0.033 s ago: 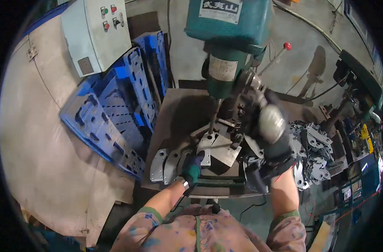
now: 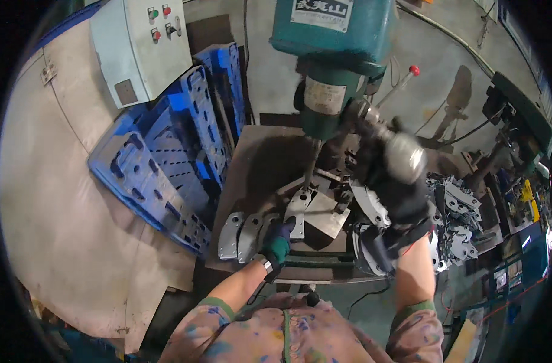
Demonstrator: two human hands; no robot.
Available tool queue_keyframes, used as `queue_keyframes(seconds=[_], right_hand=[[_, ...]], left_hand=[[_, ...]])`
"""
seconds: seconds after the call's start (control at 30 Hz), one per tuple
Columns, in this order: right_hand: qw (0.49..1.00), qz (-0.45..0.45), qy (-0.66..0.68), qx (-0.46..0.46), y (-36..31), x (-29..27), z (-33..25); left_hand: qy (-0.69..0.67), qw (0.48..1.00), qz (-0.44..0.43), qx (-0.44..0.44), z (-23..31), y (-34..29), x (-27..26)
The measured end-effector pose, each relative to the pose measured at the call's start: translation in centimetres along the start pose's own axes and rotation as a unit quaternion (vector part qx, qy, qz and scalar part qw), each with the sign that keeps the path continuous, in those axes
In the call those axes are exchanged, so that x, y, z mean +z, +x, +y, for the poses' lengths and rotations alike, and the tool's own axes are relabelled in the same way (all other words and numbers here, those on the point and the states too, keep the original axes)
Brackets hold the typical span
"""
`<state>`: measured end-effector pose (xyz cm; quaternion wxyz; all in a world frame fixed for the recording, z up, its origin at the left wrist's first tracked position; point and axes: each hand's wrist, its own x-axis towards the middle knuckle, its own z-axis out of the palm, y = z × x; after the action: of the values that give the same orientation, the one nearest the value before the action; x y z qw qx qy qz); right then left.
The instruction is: Drill holes into metal bracket components using a vertical drill press.
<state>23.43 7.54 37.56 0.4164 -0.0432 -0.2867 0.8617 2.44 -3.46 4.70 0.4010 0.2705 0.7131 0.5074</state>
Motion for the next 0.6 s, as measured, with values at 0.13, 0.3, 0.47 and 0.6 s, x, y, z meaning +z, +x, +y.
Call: queue_keyframes(seconds=[0.13, 0.3, 0.47, 0.6], right_hand=[[0.995, -0.047, -0.086, -0.008, 0.2, 1.8, -1.1], [0.968, 0.025, -0.248, 0.01, -3.9, -6.7, -0.1], [0.862, 0.186, -0.469, -0.045, -11.5, -12.8, 0.0], [0.79, 0.204, -0.576, -0.046, -14.4, -14.9, -1.1]], left_hand=[[0.099, 0.988, 0.049, 0.112, -4.5, -1.7, -4.5], [0.173, 0.943, 0.214, 0.185, -11.6, -2.2, -15.9], [0.186, 0.949, 0.232, 0.104, -16.6, 0.3, -21.5], [0.189, 0.932, 0.228, 0.207, -21.7, 2.0, -23.8]])
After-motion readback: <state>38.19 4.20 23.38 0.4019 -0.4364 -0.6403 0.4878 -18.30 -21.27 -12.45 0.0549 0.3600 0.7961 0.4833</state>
